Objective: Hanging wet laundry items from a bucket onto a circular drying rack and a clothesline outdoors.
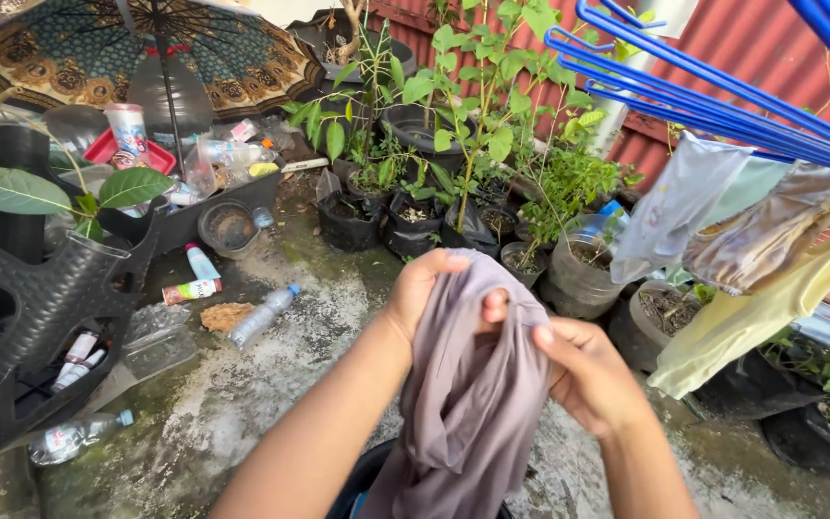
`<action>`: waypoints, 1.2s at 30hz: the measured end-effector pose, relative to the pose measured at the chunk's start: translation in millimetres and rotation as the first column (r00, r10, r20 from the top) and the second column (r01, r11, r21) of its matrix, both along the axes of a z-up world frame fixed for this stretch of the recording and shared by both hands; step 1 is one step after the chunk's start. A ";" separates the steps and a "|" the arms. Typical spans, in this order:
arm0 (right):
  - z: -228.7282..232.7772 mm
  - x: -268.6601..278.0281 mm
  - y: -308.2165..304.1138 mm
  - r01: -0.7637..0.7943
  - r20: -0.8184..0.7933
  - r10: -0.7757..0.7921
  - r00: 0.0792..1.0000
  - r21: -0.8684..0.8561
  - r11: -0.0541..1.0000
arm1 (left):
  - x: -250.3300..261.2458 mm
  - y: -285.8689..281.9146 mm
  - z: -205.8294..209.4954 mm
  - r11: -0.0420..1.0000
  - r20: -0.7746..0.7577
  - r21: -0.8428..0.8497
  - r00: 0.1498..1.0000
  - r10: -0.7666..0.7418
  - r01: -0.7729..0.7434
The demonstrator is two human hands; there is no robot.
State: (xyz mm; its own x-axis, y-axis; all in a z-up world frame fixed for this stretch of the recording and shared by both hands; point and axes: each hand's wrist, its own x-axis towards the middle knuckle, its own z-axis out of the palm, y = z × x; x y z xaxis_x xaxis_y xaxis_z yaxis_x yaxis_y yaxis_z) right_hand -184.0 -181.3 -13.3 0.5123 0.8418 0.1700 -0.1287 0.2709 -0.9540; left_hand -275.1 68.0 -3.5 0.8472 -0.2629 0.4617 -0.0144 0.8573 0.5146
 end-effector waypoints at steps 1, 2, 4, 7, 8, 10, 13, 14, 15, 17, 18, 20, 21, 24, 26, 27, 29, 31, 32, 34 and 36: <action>5.8 3.8 1.6 0.043 -0.077 -0.051 0.996 -0.104 0.994 | 7.3 12.1 -8.5 0.999 -0.066 0.016 0.997 -0.040 0.041; 19.1 -2.2 1.5 0.042 -0.074 -0.050 0.996 -0.106 0.993 | 0.8 21.3 -5.2 0.999 -0.064 0.014 0.997 -0.039 0.039; 45.7 -14.5 2.2 0.162 0.019 -0.162 0.987 0.011 0.987 | -13.4 40.3 0.9 0.835 -0.104 0.526 0.963 0.249 -0.159; 92.1 -27.1 12.9 0.112 0.003 -0.113 0.994 0.104 0.988 | -18.0 54.8 -18.1 0.283 0.239 0.847 0.799 0.552 -0.449; 99.1 -20.5 21.1 0.112 0.005 -0.113 0.994 0.103 0.988 | -20.9 52.7 -17.6 0.284 0.240 0.846 0.799 0.552 -0.451; 113.5 -6.6 37.5 0.014 -0.033 -0.010 0.999 0.139 0.990 | -25.3 49.0 -15.8 0.150 -0.138 0.988 0.653 0.745 0.038; 137.9 -2.5 45.7 -0.021 -0.051 0.032 0.998 0.206 0.978 | 23.9 87.6 -92.8 -0.043 0.129 0.991 0.820 0.558 -0.127; 139.6 -1.6 45.3 -0.024 -0.047 0.034 0.998 0.207 0.978 | 2.8 74.9 -56.2 -0.044 0.133 0.990 0.818 0.560 -0.132; 141.8 -0.4 44.1 -0.083 -0.063 0.102 0.993 0.249 0.965 | -17.6 61.3 -19.5 -0.293 0.184 0.955 0.661 0.727 0.057; 145.6 1.8 43.0 -0.142 -0.075 0.170 0.983 0.290 0.947 | -42.5 43.3 25.0 -0.464 0.296 0.839 0.475 0.829 0.286; 147.5 2.7 43.2 -0.117 -0.084 0.149 0.985 0.304 0.945 | -46.8 39.0 33.2 -0.483 0.493 0.869 0.261 0.830 -0.104; 154.7 5.4 47.0 -0.098 -0.087 0.132 0.987 0.320 0.942 | -45.8 28.3 45.3 -0.518 0.572 0.718 -0.029 0.820 -0.464; 157.0 5.2 49.3 -0.090 -0.087 0.122 0.989 0.304 0.949 | -42.7 20.6 46.4 -0.104 0.457 0.544 0.190 0.869 -0.832; 163.2 17.9 55.9 -0.131 -0.059 0.150 0.987 0.250 0.959 | -23.7 -13.1 36.4 0.610 0.295 0.380 0.716 0.633 -0.696; 166.8 25.5 62.5 -0.177 -0.040 0.190 0.981 0.212 0.961 | -20.9 -26.9 36.6 0.779 0.109 0.484 0.910 0.399 -0.399; 171.1 27.9 64.7 -0.109 0.035 0.105 0.994 0.126 0.986 | -22.9 -28.4 44.8 0.326 0.298 0.868 0.918 0.263 -0.375; 167.2 41.5 73.4 -0.028 0.119 0.022 0.993 0.046 0.999 | -12.0 -26.8 43.4 -0.263 0.369 0.899 0.929 0.028 -0.350; 148.9 62.9 86.7 0.098 0.279 -0.068 0.958 -0.098 0.990 | 11.9 -20.9 21.9 -0.071 0.356 0.932 0.934 0.002 -0.355; 129.8 73.6 94.0 0.099 0.278 -0.068 0.958 -0.100 0.990 | 22.4 -17.8 9.9 -0.069 0.355 0.933 0.935 0.002 -0.354; 92.8 95.0 109.8 0.245 0.608 -0.147 0.780 -0.081 0.966 | 43.5 -10.3 -12.8 0.219 0.342 0.920 0.939 -0.034 -0.326; 82.8 73.1 101.2 0.483 0.787 -0.170 0.593 -0.179 0.857 | 43.7 -8.7 -11.2 0.284 0.314 0.909 0.949 0.016 -0.305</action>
